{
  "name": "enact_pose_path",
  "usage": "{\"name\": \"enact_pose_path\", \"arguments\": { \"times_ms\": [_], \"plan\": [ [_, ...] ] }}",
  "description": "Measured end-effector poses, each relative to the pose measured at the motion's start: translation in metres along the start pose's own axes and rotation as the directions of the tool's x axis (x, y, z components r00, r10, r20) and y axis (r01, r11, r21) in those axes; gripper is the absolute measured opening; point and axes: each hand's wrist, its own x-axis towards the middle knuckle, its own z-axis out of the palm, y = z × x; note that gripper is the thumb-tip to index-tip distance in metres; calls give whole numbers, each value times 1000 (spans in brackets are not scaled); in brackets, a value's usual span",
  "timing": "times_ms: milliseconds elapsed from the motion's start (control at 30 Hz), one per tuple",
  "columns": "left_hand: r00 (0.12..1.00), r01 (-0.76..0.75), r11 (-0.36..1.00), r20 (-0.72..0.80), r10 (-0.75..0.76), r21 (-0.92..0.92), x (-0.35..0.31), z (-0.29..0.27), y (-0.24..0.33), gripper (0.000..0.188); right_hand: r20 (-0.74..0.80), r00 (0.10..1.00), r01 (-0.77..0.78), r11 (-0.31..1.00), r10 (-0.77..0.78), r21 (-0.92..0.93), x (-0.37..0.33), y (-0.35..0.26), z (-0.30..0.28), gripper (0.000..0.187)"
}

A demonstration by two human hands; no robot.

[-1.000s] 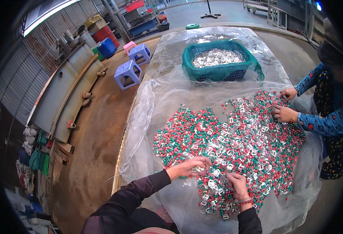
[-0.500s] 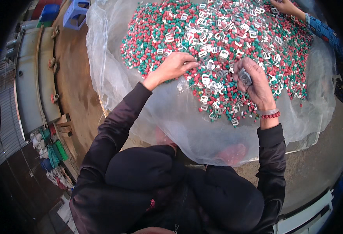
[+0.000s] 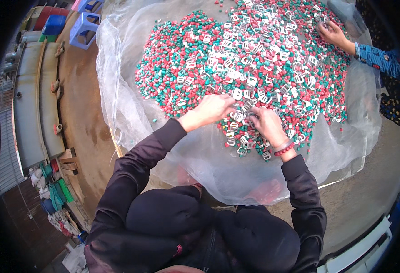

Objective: The person sits on the floor and sorts small red, green, and white plastic buckles by hand from a large pile on a white sheet. They pick up handfuls of buckles, separate them, and place the sorted items into a green basket nearby.

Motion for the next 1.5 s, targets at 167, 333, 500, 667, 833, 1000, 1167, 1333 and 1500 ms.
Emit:
{"name": "enact_pose_path", "arguments": {
  "times_ms": [167, 333, 500, 667, 833, 1000, 1167, 1333, 1500],
  "plan": [
    [946, 300, 314, 238, -220, -901, 0, -49, -13, 27, 71, 967, -254, 922, 244, 292, -5, 5, -37, 29],
    [975, 218, -243, 222, 13, -945, 11, -67, -4, 21, -144, 974, -141, 966, 174, 217, -10, 0, -46, 23],
    [999, -11, 900, -32, -3, -435, 39, -29, -6, 25, -89, 944, -227, 821, 318, 523, -6, -7, -56, 15],
    [995, -68, 974, -50, 81, 215, 34, 5, 0, 29, 34, 926, -244, 527, 376, 814, -11, -13, -66, 47],
    [995, -55, 933, -96, 21, -356, 22, -19, 6, 23, 151, 867, -371, 414, 475, 831, -16, -8, -69, 31],
    [987, 160, 282, 162, -16, -946, 12, -57, 5, 20, 212, 908, -289, 175, 361, 941, -14, -8, -69, 19],
    [973, 227, -405, 219, 66, -886, 11, -60, 19, 14, 265, 917, -261, -54, 297, 964, -13, -15, -64, 17],
    [942, 276, -209, 307, -135, -938, 14, -33, 44, 32, 278, 933, -221, -249, 229, 943, -14, -23, -55, 19],
    [944, 94, -335, 191, -270, -938, 11, -8, 60, 18, 330, 925, -247, -365, 188, 898, -15, -41, -27, 25]
  ]
}}
